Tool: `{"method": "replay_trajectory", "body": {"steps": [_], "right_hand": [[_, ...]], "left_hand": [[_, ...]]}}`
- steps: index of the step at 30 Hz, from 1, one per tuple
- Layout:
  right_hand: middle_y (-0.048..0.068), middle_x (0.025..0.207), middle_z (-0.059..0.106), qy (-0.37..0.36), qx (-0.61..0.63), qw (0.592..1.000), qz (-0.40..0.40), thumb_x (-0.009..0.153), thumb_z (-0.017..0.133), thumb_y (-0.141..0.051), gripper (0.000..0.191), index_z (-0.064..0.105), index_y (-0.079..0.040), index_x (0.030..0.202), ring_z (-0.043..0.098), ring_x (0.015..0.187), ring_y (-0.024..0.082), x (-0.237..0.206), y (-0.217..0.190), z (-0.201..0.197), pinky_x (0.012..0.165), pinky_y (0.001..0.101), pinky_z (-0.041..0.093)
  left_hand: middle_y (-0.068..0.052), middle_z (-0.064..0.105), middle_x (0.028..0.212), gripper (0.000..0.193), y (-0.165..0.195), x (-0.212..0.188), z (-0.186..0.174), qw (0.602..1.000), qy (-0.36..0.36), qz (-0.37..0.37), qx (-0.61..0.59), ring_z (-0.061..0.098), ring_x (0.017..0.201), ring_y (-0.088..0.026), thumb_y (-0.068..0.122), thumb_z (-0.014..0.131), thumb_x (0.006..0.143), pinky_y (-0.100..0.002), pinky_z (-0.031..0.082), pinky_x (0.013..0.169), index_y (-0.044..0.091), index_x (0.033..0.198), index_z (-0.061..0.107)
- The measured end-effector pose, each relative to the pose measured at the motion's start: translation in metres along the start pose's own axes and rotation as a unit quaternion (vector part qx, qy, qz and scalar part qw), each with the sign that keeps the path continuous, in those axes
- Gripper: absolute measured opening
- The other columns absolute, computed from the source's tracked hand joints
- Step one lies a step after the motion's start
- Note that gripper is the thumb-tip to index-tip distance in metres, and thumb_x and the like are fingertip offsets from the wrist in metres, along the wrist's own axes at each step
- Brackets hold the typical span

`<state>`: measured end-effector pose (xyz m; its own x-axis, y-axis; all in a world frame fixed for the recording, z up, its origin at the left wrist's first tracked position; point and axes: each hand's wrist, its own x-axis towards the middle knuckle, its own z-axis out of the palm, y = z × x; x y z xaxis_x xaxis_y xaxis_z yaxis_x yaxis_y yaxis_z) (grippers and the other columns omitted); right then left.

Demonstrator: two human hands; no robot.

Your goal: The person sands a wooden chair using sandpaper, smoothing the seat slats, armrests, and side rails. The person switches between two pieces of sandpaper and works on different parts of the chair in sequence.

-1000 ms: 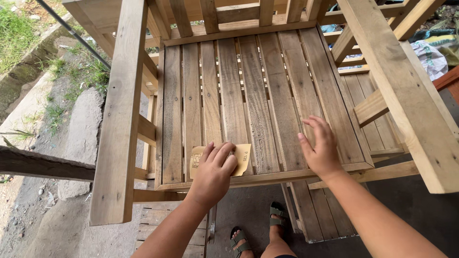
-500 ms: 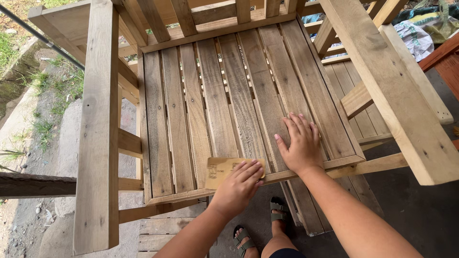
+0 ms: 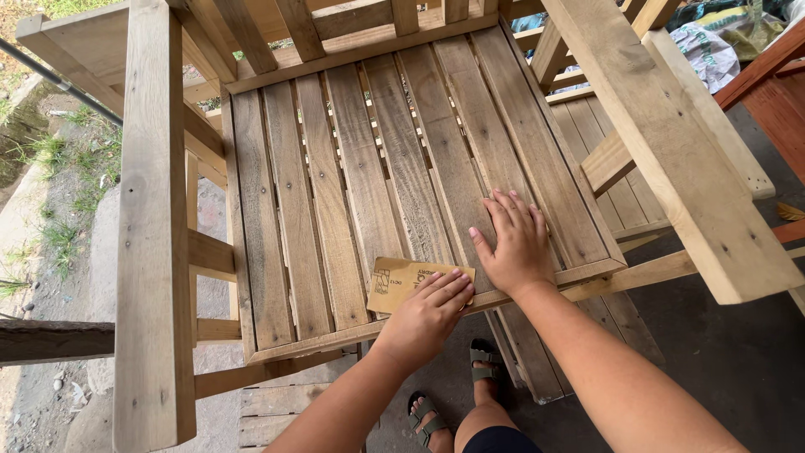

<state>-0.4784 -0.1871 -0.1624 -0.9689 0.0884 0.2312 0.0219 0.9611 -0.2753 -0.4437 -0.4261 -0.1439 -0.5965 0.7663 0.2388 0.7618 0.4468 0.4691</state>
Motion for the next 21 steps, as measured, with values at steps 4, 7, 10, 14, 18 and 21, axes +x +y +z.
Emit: {"method": "replay_trajectory", "body": {"steps": [4, 7, 10, 14, 18, 21], "right_hand": [[0.009, 0.157, 0.044, -0.004, -0.004, 1.000, 0.000, 0.101, 0.046, -0.050, 0.058, 0.050, -0.012, 0.144, 0.032, 0.150, 0.026, 0.002, 0.000, -0.001, 0.123, 0.0476, 0.018], [0.009, 0.157, 0.044, -0.012, -0.016, 1.000, 0.007, 0.100, 0.046, -0.051, 0.059, 0.050, -0.012, 0.145, 0.032, 0.150, 0.026, 0.000, -0.002, -0.001, 0.123, 0.0478, 0.018], [0.009, 0.157, 0.043, -0.020, -0.017, 1.000, 0.015, 0.100, 0.046, -0.051, 0.060, 0.049, -0.012, 0.146, 0.031, 0.150, 0.025, -0.002, -0.003, -0.001, 0.123, 0.0471, 0.017], [0.008, 0.158, 0.042, -0.027, -0.011, 0.999, 0.017, 0.101, 0.044, -0.051, 0.060, 0.048, -0.012, 0.147, 0.030, 0.152, 0.025, -0.001, -0.002, -0.001, 0.125, 0.0464, 0.016], [0.009, 0.159, 0.041, -0.030, -0.027, 0.999, 0.012, 0.101, 0.044, -0.051, 0.061, 0.046, -0.011, 0.148, 0.028, 0.152, 0.025, 0.000, 0.001, 0.000, 0.124, 0.0471, 0.014], [0.009, 0.159, 0.040, -0.031, -0.044, 0.998, 0.016, 0.100, 0.043, -0.053, 0.062, 0.045, -0.012, 0.148, 0.027, 0.151, 0.025, -0.001, 0.000, 0.002, 0.124, 0.0467, 0.014]], "left_hand": [[-0.008, 0.059, 0.148, 0.046, -0.004, -0.010, -0.011, 0.999, -0.018, 0.005, 0.031, 0.047, 0.143, -0.022, 0.017, 0.061, 0.097, -0.045, 0.030, 0.123, 0.008, 0.142, 0.060], [-0.007, 0.059, 0.148, 0.045, -0.005, -0.011, -0.010, 0.999, -0.012, 0.006, 0.036, 0.046, 0.144, -0.022, 0.017, 0.060, 0.097, -0.046, 0.029, 0.123, 0.008, 0.142, 0.060], [-0.007, 0.058, 0.149, 0.045, -0.006, -0.005, -0.005, 1.000, -0.019, -0.003, 0.000, 0.046, 0.145, -0.022, 0.016, 0.060, 0.097, -0.046, 0.028, 0.123, 0.008, 0.142, 0.060], [-0.004, 0.058, 0.149, 0.042, -0.011, -0.003, -0.006, 0.998, -0.070, 0.008, 0.001, 0.044, 0.144, -0.020, 0.022, 0.059, 0.100, -0.048, 0.023, 0.124, 0.014, 0.141, 0.060], [0.000, 0.058, 0.149, 0.042, -0.013, -0.004, -0.010, 0.998, -0.058, 0.002, 0.014, 0.044, 0.145, -0.017, 0.023, 0.058, 0.100, -0.047, 0.023, 0.125, 0.018, 0.142, 0.061], [-0.001, 0.057, 0.150, 0.044, -0.009, 0.000, -0.006, 0.999, -0.047, -0.009, 0.000, 0.043, 0.145, -0.017, 0.022, 0.058, 0.100, -0.047, 0.021, 0.124, 0.015, 0.143, 0.059]]}}
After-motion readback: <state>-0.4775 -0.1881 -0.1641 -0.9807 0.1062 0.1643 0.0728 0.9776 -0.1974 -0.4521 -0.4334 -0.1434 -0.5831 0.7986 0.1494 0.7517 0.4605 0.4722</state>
